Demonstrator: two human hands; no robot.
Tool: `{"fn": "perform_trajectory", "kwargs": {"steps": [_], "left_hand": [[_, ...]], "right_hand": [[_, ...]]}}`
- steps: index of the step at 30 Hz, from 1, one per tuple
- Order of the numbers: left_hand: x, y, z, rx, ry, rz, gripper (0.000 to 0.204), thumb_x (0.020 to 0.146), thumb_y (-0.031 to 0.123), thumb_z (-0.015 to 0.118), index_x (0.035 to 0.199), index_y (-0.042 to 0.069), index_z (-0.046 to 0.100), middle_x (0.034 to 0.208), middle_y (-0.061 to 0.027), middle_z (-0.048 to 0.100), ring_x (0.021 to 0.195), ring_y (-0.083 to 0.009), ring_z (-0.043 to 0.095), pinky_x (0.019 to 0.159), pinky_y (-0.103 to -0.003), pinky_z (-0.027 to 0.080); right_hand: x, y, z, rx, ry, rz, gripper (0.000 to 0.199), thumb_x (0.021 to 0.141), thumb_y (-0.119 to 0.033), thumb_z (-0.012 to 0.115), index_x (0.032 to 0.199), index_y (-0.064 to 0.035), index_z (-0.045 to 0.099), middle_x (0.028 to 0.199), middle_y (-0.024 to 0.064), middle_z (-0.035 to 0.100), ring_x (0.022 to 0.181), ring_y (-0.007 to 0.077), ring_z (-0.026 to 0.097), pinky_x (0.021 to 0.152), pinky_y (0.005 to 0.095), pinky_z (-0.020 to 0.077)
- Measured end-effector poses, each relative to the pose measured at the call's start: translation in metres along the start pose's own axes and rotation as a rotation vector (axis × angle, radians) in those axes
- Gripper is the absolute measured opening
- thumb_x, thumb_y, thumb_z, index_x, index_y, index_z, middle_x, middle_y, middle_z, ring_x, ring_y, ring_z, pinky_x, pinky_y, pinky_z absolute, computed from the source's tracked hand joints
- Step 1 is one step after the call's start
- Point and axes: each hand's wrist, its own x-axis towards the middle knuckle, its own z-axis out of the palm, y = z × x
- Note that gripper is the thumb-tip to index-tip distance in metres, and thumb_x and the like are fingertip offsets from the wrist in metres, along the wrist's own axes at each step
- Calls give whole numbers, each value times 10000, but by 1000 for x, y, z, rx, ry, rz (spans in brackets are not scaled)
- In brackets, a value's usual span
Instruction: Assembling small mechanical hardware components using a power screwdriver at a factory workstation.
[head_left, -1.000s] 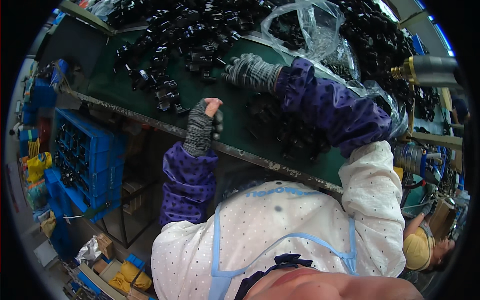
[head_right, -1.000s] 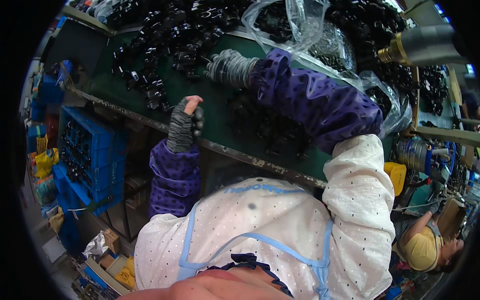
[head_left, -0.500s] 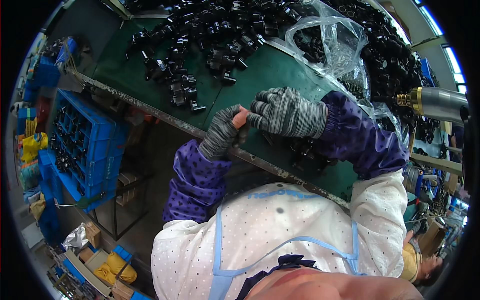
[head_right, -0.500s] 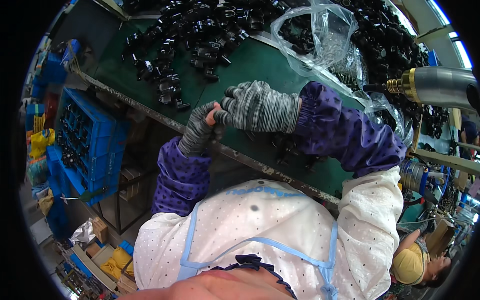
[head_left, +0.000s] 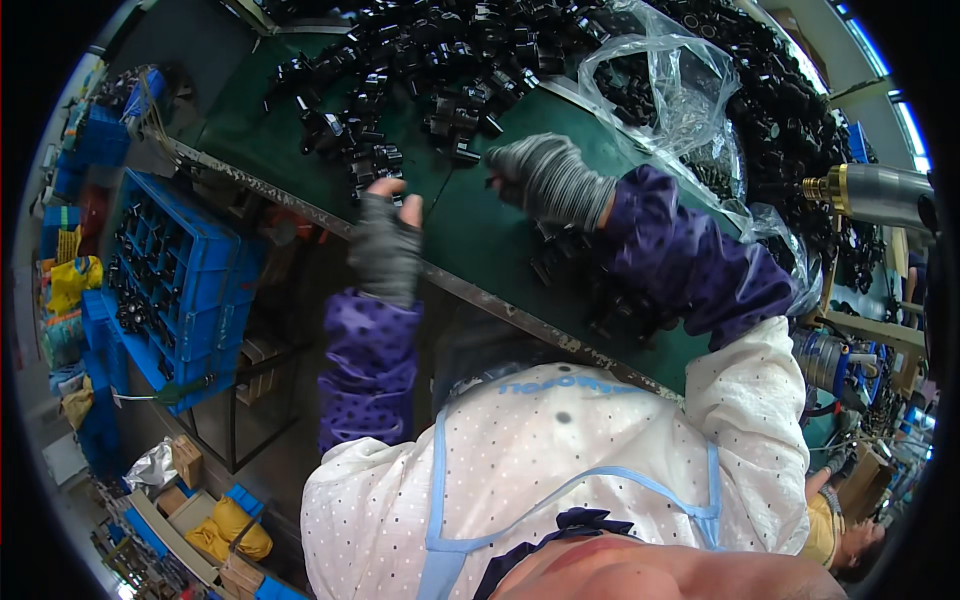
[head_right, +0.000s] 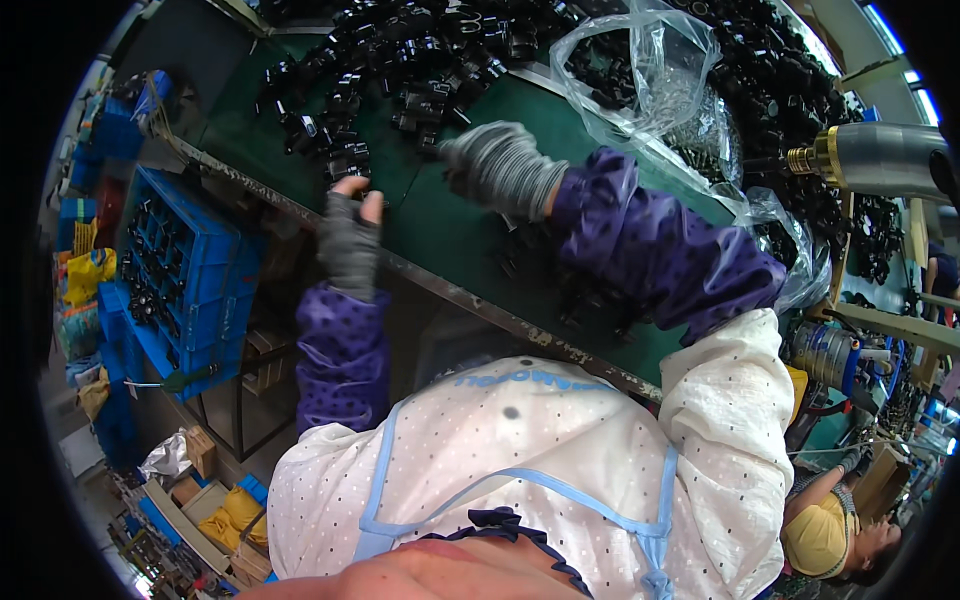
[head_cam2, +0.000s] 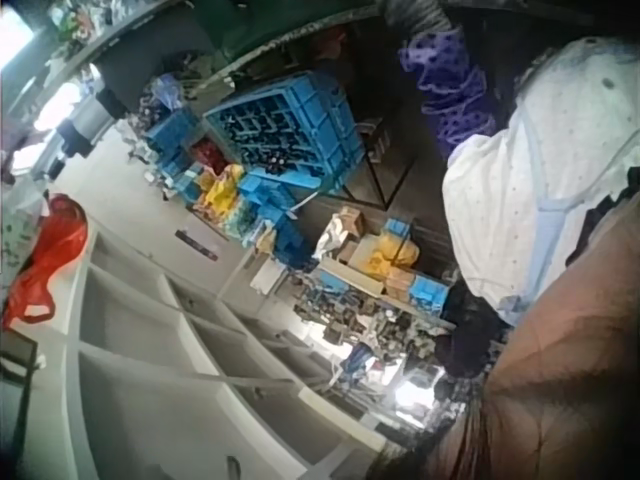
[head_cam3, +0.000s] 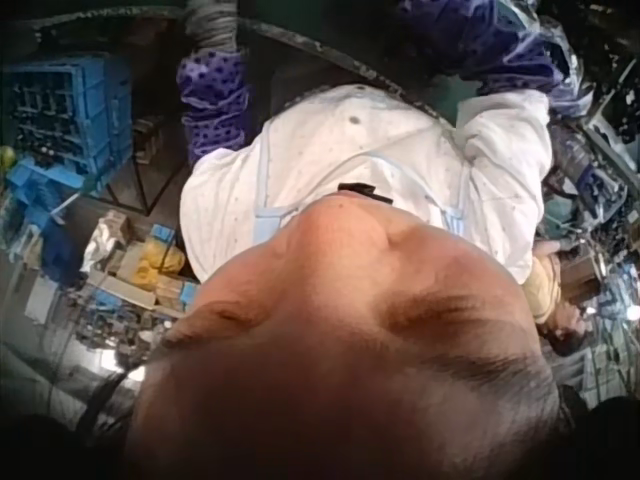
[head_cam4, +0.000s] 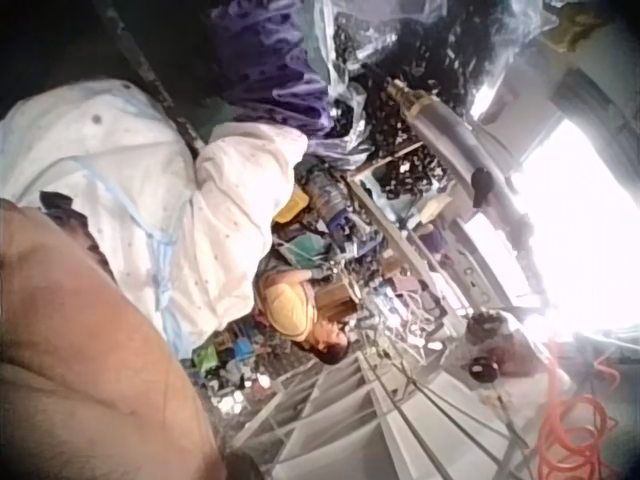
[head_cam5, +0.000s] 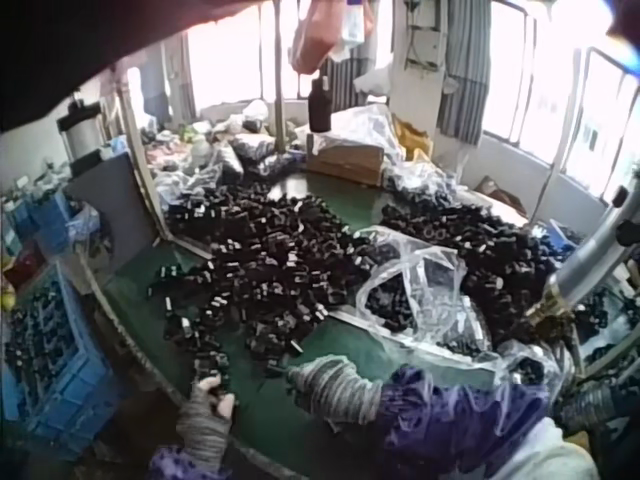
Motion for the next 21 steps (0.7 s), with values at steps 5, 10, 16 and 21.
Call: {"fn": "perform_trajectory", "kwargs": {"steps": [5,10,16,21], "left_hand": [[28,-35,-4,-242,-367,-427,204,813,201,551,975,79,523,605,-2,505,453,-107,473,421,-260,404],[7,-9,-18,-559,-484,-598,230,845,246,512,957,45,522,572,27,467,415,-45,429,331,-178,342],[-17,53,-5,-705,-604,-602,201,856,239,501,907,46,526,560,22,467,418,-48,437,328,-180,340],[-21,61,7,-697,-662,-524,208,853,254,512,885,48,526,553,22,474,419,-53,442,339,-187,338]], "right_hand": [[-3,41,52,269,-414,96,214,706,-199,561,908,-159,619,788,81,630,757,256,617,650,341,494],[-52,18,19,136,5,-220,107,660,-92,593,764,-113,579,664,78,579,641,264,590,538,349,461],[-51,4,-1,232,659,-418,179,645,-153,617,803,-96,557,687,71,572,660,258,577,508,357,445],[-66,-5,-1,-445,618,-316,173,691,-233,547,817,-117,574,703,40,573,684,213,577,507,321,456]]}}
